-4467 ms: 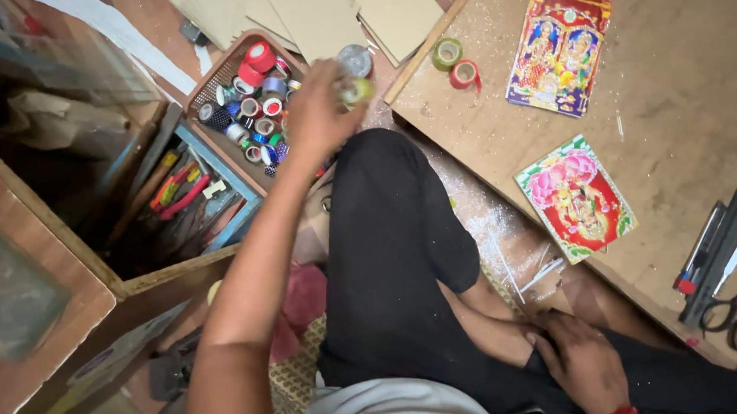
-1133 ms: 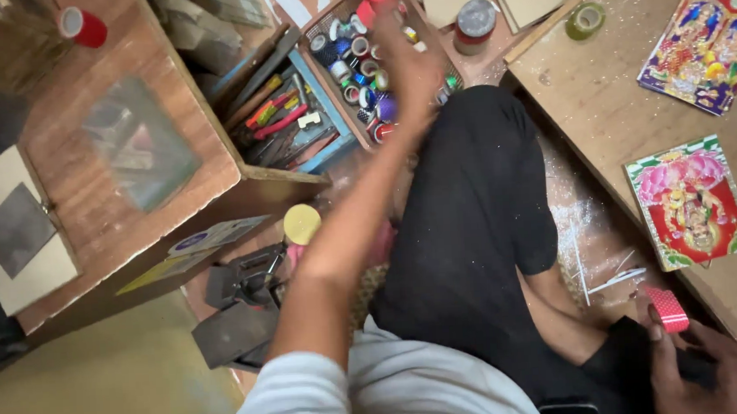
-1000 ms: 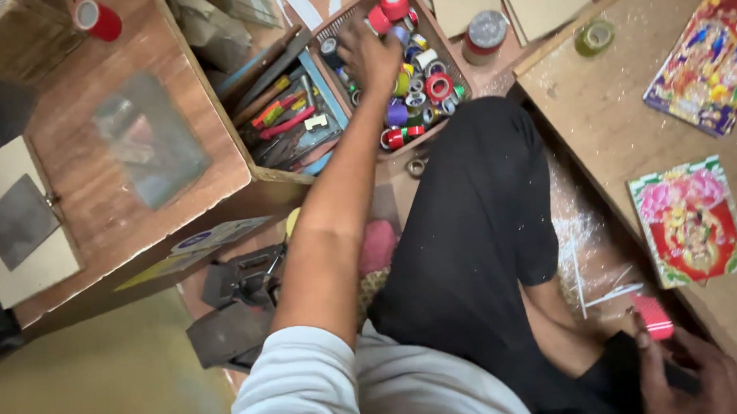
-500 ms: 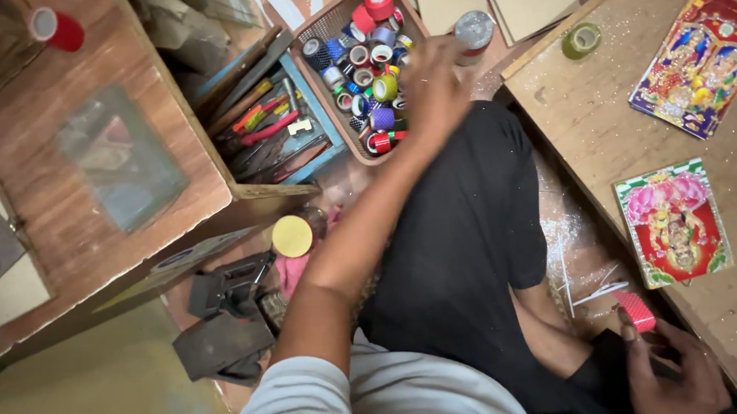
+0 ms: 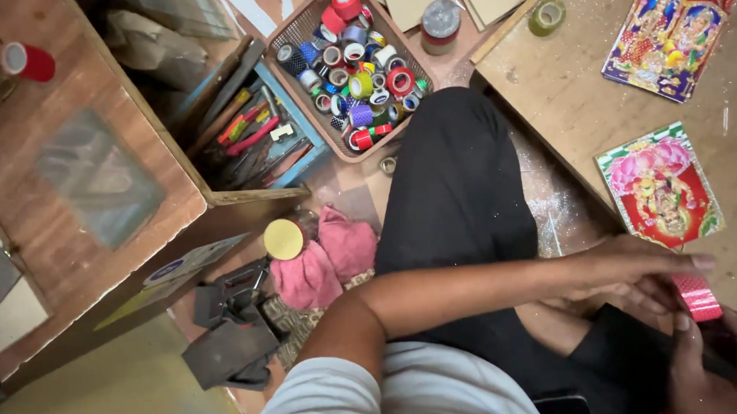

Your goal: The person assembles small decorative cards by placing printed images onto cardboard, stacking them, and applying red patterned tape to the edges. They use scissors and a utility knife to trim the tape and organize the finished cards into a stack.

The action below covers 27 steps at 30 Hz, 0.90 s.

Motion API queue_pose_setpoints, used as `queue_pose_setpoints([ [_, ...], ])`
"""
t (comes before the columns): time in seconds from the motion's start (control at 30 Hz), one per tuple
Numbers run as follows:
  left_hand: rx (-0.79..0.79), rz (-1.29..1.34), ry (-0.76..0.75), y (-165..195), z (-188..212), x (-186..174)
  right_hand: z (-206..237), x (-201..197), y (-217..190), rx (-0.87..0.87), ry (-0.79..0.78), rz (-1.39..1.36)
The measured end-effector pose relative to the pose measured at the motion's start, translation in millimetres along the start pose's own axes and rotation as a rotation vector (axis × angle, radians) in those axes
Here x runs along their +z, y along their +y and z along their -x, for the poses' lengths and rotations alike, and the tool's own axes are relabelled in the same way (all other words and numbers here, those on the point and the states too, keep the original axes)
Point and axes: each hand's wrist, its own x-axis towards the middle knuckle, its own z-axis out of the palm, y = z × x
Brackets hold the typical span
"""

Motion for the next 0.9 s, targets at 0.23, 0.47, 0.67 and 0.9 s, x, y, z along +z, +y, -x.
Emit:
queue_pose_setpoints([
  [0.23,0.169,-0.201,0.041,-12.4,-10.7,-9.2,4.7,-2.0,21.0,-0.152,0.035,-0.058],
  [0.47,0.495,-0.366,0.057,-29.1,-16.9,-16.5,10.7,0.7,41.9,-0.138,-0.041,-0.071],
  [0.67,0.551,-0.348,0.020,-15.1,8.1,-15.1,-1.8,12.9,36.7,-0.190,-0.021,-0.054],
  [0.9,0.560,-0.476,0.151,0.9,31.8,-13.9,-20.2,14.0,-1.5,-0.352,-0.031,0.127],
])
